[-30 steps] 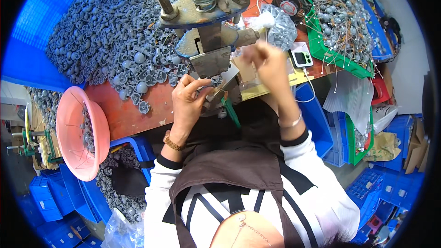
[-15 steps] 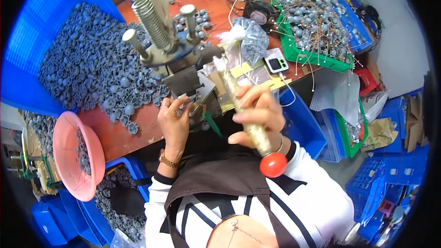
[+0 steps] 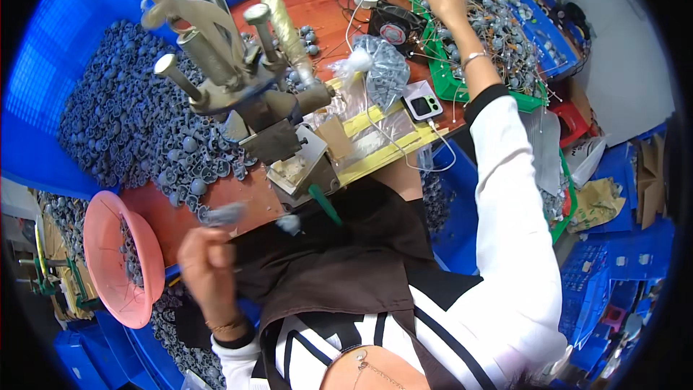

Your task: Assembling small mechanical components using a manual press machine on a factory workbench.

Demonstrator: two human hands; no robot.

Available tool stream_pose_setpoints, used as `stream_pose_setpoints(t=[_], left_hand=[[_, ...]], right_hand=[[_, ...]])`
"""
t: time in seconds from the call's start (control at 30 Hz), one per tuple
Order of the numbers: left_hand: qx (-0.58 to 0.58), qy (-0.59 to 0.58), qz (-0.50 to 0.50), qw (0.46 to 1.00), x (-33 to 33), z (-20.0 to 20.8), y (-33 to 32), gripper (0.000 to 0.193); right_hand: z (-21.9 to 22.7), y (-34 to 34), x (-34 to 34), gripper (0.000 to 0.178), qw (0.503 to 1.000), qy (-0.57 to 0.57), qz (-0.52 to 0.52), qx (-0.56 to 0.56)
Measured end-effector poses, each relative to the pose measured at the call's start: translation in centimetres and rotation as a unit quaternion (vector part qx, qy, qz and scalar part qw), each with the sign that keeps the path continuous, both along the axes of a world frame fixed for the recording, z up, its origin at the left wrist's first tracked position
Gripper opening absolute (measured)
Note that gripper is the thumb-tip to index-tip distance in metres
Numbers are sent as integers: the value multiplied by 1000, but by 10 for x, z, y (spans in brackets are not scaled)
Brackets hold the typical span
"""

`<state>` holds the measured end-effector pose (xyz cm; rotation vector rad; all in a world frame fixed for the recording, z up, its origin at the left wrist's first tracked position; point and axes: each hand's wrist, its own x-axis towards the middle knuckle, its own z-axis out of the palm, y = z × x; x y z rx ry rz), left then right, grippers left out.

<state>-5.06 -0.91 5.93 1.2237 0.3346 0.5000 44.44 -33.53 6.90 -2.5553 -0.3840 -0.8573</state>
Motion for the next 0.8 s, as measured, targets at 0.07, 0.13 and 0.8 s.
stream_pose_setpoints(t=[0.07, 0.13, 0.8], left_hand=[[-14, -28, 118, 992, -40, 0, 63, 21], [34, -74, 249, 965, -67, 8, 116, 25], [640, 161, 160, 734, 20, -96, 52, 13]], right_hand=[[-24, -11, 30, 32, 994, 52, -4, -91], [-30, -14, 42, 32, 995, 70, 37, -65], [110, -68, -15, 22, 853, -192, 266, 405]])
